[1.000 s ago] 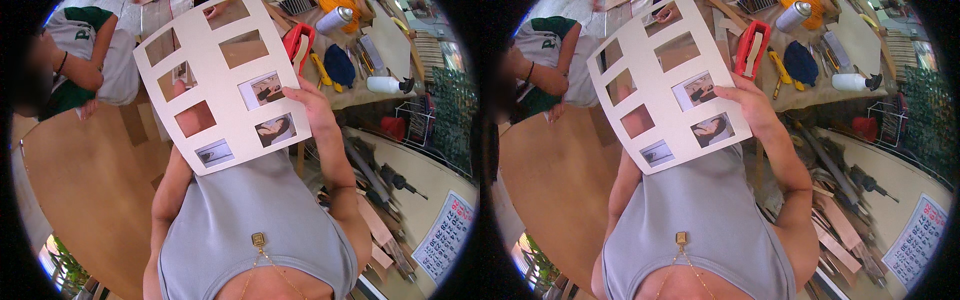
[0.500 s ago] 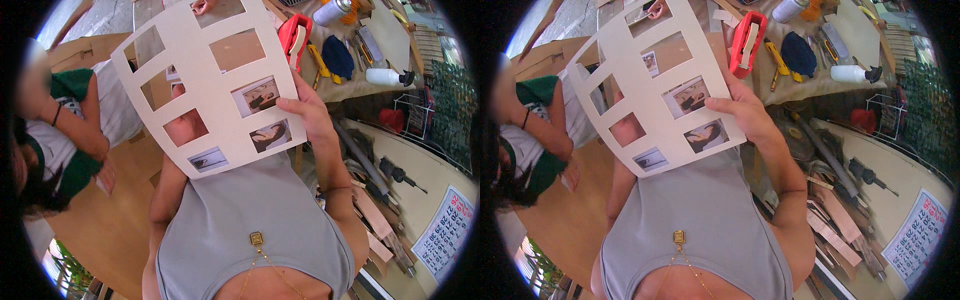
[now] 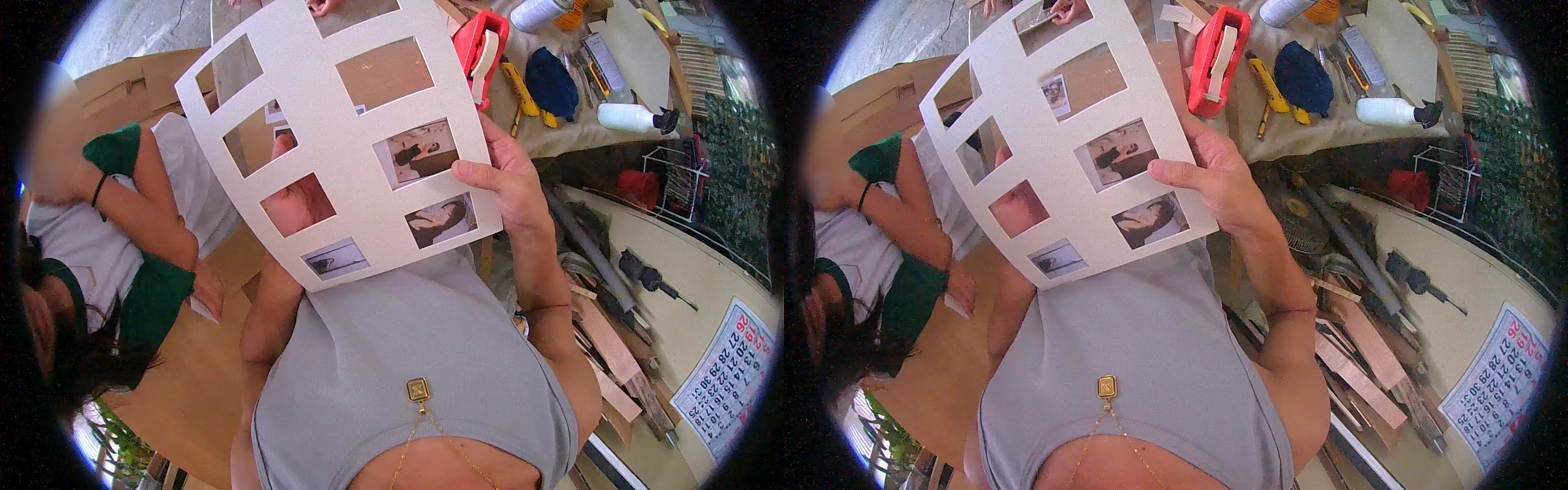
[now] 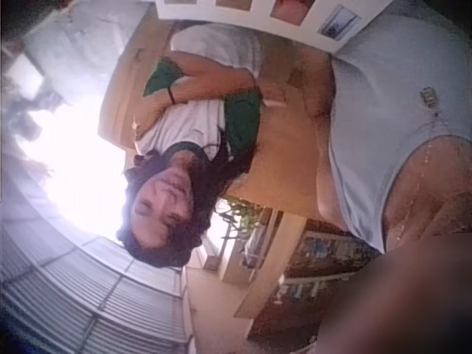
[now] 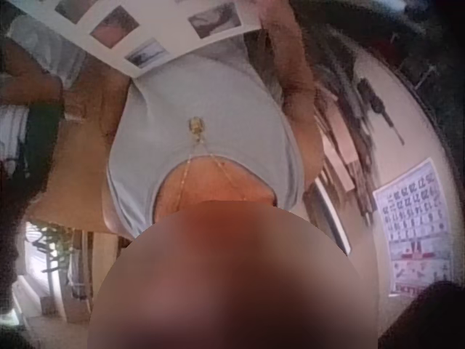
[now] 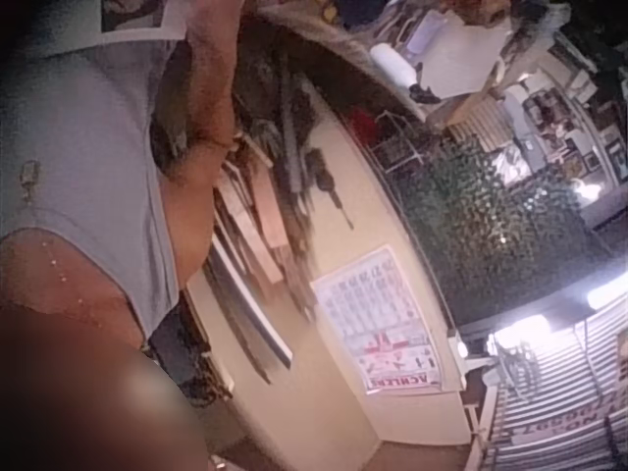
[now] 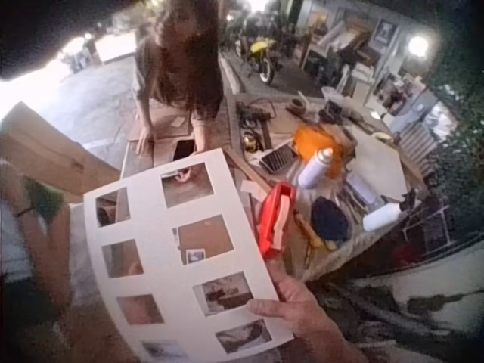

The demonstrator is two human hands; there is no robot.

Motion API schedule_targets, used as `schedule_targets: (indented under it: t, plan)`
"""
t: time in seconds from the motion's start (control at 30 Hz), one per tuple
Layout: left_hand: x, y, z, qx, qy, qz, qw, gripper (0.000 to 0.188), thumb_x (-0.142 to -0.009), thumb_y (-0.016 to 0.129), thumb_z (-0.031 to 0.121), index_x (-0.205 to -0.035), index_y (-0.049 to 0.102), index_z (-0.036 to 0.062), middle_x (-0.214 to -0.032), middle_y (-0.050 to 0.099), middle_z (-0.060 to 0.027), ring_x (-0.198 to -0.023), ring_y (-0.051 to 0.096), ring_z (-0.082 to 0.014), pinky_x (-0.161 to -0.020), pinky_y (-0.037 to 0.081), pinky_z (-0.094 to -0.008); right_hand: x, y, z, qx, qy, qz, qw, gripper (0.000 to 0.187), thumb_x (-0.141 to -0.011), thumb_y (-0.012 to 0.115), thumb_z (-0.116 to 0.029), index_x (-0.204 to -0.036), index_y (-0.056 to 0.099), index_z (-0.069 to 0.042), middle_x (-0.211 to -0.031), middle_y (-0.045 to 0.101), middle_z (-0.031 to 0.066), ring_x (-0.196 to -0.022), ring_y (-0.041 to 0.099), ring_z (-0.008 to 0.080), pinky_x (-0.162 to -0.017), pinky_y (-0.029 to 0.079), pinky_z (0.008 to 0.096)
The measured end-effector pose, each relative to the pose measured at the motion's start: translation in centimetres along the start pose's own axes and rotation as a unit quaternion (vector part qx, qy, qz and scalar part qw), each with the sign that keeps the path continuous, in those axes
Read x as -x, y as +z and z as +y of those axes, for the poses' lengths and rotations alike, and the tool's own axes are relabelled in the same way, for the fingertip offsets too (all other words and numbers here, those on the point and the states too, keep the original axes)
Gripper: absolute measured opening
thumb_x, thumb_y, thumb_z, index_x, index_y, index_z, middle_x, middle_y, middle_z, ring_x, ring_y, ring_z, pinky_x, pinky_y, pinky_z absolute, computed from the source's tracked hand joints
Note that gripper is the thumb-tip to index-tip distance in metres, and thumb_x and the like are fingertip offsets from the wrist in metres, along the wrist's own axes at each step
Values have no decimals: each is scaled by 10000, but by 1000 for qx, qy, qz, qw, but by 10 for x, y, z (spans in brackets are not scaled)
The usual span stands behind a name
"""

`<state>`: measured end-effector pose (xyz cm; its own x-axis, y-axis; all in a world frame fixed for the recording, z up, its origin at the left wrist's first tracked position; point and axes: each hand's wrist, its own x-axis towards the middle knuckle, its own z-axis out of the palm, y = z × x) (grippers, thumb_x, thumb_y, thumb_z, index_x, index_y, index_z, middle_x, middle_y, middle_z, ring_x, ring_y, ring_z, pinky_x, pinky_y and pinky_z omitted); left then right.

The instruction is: The person assembles a white photo frame by inserting small printed photos into cutout slots and pressing them into place. They handle the frame and photos by hand, occasionally adjusting the frame and inspecting the placement of the photos.

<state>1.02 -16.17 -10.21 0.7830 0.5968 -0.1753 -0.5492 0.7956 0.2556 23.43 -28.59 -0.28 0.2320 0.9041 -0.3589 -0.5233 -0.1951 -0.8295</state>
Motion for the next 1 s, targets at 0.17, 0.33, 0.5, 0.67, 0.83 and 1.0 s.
schedule_targets:
  t: [0.17,0.33,0.5,0.67,0.83,1.0]
  plan:
    - [-1,-6,0,2,-4,2,1000,369,-946,388,363,-1219,433,119,-1111,562,-173,-939,589,-284,-706,528,-436,2,-5,4,10,8,11,1000,668,-711,677,-52,-1315,400,9,-1219,530,90,-1094,519,169,-958,374,290]
    - [-1,-11,0,2,-5,5,1000,370,-946,388,363,-1217,434,116,-1110,561,-171,-939,587,-282,-712,525,-433,3,-4,7,16,1,35,999,695,-686,687,-38,-1316,397,13,-1194,546,94,-1092,523,172,-959,374,293]
    - [0,-15,0,3,-5,10,1000,370,-946,387,363,-1215,436,113,-1109,561,-168,-940,585,-279,-718,521,-431,4,-3,7,8,-2,51,999,688,-665,696,-29,-1293,418,16,-1166,560,95,-1071,536,166,-941,391,288]
    - [0,-18,0,3,-8,15,1000,371,-946,387,363,-1213,437,110,-1107,561,-166,-940,583,-277,-724,518,-429,6,-5,8,4,2,63,998,651,-657,709,-40,-1255,456,12,-1118,585,88,-1019,561,158,-909,414,279]
    - [0,-21,1,3,-9,19,1000,372,-946,387,363,-1212,439,107,-1106,560,-164,-941,581,-275,-731,515,-426,4,-5,8,5,-10,65,998,630,-657,717,-48,-1236,476,12,-1096,597,86,-998,571,156,-892,422,276]
    - [-2,-23,3,3,-10,23,1000,373,-946,387,363,-1210,441,104,-1105,560,-161,-942,579,-273,-737,511,-424,3,-7,8,19,-13,63,998,618,-660,716,-52,-1229,483,13,-1088,601,85,-987,575,156,-886,424,272]
